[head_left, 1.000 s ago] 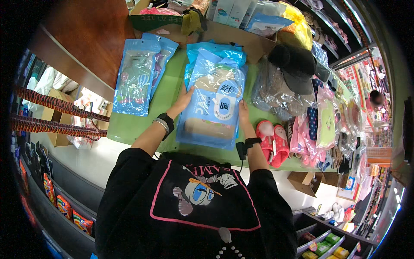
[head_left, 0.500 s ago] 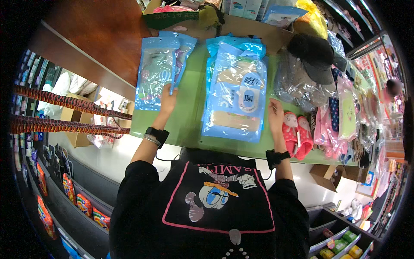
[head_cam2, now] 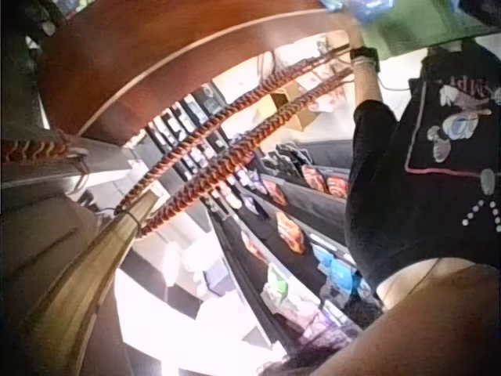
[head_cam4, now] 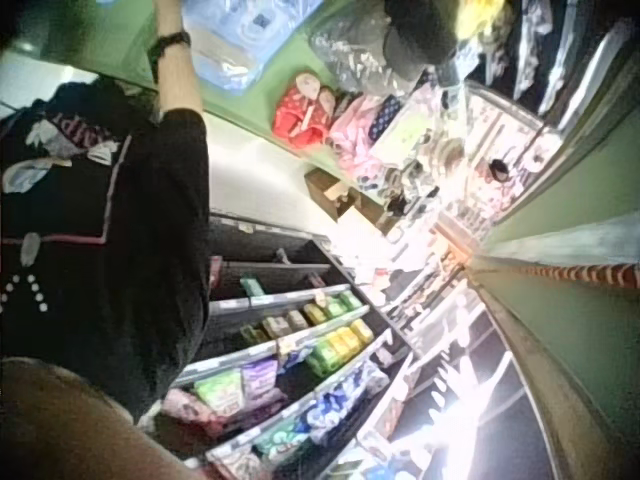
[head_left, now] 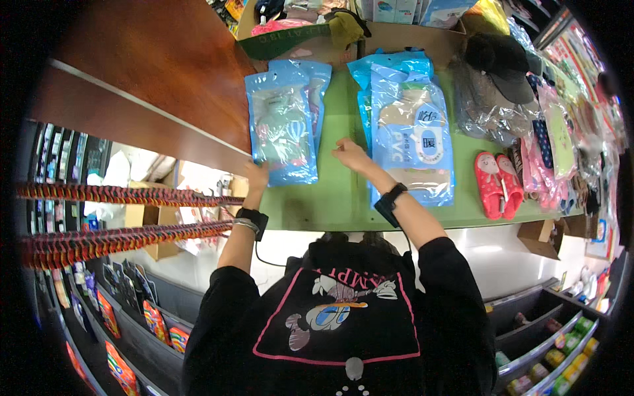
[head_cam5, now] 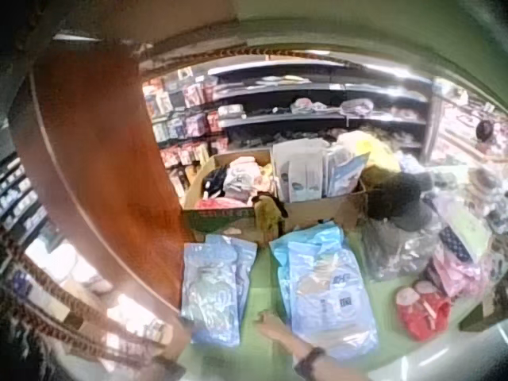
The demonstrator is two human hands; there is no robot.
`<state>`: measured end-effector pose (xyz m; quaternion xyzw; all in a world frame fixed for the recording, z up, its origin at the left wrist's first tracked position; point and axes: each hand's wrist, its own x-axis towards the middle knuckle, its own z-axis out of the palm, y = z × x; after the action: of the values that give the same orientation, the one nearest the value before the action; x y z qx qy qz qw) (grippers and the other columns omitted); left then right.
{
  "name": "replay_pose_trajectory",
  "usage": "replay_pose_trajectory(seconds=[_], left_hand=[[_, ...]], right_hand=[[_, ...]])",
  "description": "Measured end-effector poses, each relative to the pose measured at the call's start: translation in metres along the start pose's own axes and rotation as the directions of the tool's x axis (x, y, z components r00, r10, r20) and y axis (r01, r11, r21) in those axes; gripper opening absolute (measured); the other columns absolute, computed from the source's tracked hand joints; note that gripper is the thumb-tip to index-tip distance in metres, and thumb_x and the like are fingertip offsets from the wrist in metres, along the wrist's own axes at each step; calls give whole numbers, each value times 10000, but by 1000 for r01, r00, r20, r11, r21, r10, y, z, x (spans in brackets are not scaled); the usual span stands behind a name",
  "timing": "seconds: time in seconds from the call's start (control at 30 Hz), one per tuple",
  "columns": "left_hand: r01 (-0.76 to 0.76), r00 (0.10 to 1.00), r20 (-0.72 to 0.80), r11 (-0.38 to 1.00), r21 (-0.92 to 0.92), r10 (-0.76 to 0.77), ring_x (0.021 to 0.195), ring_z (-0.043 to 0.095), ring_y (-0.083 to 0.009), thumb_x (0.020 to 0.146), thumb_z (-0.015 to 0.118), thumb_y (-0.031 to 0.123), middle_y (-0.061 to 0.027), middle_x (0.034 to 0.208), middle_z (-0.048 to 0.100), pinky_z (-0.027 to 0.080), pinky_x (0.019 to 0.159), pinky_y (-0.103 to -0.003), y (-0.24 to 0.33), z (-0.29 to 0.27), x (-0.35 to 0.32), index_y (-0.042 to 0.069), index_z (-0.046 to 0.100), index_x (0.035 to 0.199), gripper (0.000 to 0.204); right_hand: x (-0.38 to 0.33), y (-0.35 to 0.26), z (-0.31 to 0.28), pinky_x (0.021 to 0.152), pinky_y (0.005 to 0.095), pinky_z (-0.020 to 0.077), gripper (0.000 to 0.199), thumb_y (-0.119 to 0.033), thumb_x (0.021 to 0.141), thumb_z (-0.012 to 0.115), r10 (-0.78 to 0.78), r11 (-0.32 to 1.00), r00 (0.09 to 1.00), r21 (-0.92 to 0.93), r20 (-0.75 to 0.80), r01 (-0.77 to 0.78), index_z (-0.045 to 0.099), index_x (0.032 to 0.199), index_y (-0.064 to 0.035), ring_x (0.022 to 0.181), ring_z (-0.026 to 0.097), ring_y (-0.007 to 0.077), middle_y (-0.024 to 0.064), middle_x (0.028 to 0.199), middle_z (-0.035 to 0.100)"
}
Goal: Organize various packaged items on a table in a retail setting.
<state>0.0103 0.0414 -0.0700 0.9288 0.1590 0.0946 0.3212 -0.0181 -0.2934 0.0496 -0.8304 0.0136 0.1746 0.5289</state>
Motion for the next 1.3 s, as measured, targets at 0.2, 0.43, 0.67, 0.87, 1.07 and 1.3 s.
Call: replay_pose_trajectory(seconds=[0.2,0.43,0.67,0.87,1.07,1.3], left_hand=[[-6,978,202,982,-188,45,911,504,-367,735,638,319,-237,959,528,397,806,-422,-73,-14,49,-69,484,979,484],[-159,981,76,969,-190,176,810,541,-337,707,684,242,-205,847,543,422,744,-396,3,2,8,-57,502,890,395],[-68,959,258,978,-199,119,783,555,-349,720,673,239,-201,834,552,427,730,-404,-30,7,40,-76,487,926,420],[-98,986,110,975,-197,122,740,558,-342,774,616,207,-184,767,546,428,675,-409,31,-6,-2,-30,451,889,311],[-358,905,191,923,-141,380,611,460,-348,798,552,102,-178,682,465,379,597,-418,20,-12,-24,-11,425,791,170],[-239,942,182,945,-223,282,697,465,-361,805,530,70,-201,726,458,371,639,-432,49,-13,-36,-1,416,809,134]], right_hand=[[70,-15,83,903,393,391,630,-376,727,583,180,977,964,148,-197,-152,464,1102,116,1064,488,386,288,1151,482],[71,20,90,918,399,379,934,-514,639,656,340,919,896,306,-286,-251,330,1202,156,1140,406,413,328,1231,377],[87,17,85,856,408,419,844,-495,613,681,225,947,964,265,-141,-182,435,1132,122,1011,526,381,287,1076,530],[67,35,100,757,442,449,376,-282,750,567,215,975,835,168,-506,-148,556,900,62,873,554,427,292,940,566],[11,47,91,711,443,456,229,-211,772,543,75,997,798,21,-597,-78,579,812,11,791,557,419,270,831,571],[5,47,81,718,441,456,256,-226,757,570,189,982,854,94,-484,-164,593,888,-8,795,573,397,243,807,594]])
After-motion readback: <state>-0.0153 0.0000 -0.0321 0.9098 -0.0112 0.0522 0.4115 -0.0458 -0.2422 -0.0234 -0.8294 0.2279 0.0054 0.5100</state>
